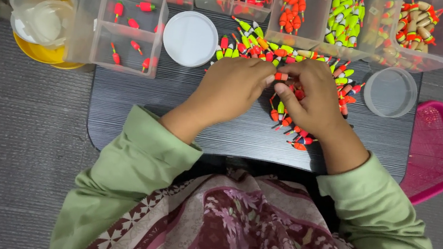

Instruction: Assembling small fishing floats by joining the float body with the tip and sorting them into containers.

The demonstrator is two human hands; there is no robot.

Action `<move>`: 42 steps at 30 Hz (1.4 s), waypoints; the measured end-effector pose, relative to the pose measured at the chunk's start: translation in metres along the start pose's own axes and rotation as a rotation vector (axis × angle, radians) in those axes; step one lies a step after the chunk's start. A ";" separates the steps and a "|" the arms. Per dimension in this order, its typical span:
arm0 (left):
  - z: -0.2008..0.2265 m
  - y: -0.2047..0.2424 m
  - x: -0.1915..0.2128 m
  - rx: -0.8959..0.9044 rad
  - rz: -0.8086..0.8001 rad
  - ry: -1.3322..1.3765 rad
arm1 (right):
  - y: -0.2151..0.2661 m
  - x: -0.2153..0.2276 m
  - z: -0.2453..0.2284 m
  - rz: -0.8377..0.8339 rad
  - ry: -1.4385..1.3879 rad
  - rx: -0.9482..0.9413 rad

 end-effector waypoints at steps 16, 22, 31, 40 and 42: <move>-0.109 -0.014 0.084 0.501 0.420 -0.933 | -0.002 0.002 -0.003 -0.065 0.097 -0.121; -0.018 0.033 0.067 -0.094 0.552 -0.730 | 0.003 0.004 0.007 -0.063 0.131 -0.138; 0.018 0.074 -0.019 0.321 0.309 -0.763 | 0.003 -0.005 0.005 -0.001 0.084 0.015; 0.015 0.046 -0.025 0.232 0.300 -0.422 | 0.003 -0.013 -0.014 -0.043 0.142 0.237; 0.001 0.030 -0.026 0.274 0.215 -0.209 | 0.006 -0.009 -0.002 0.004 0.160 0.173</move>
Point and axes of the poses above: each hand's wrist, its own y-axis away from the middle knuckle, its own x-axis out of the back of the hand, z = x × y, the point moved 4 cm from there along -y, towards the middle knuckle, and after that the axes turned 8 degrees about -y, right-handed, at the moved point
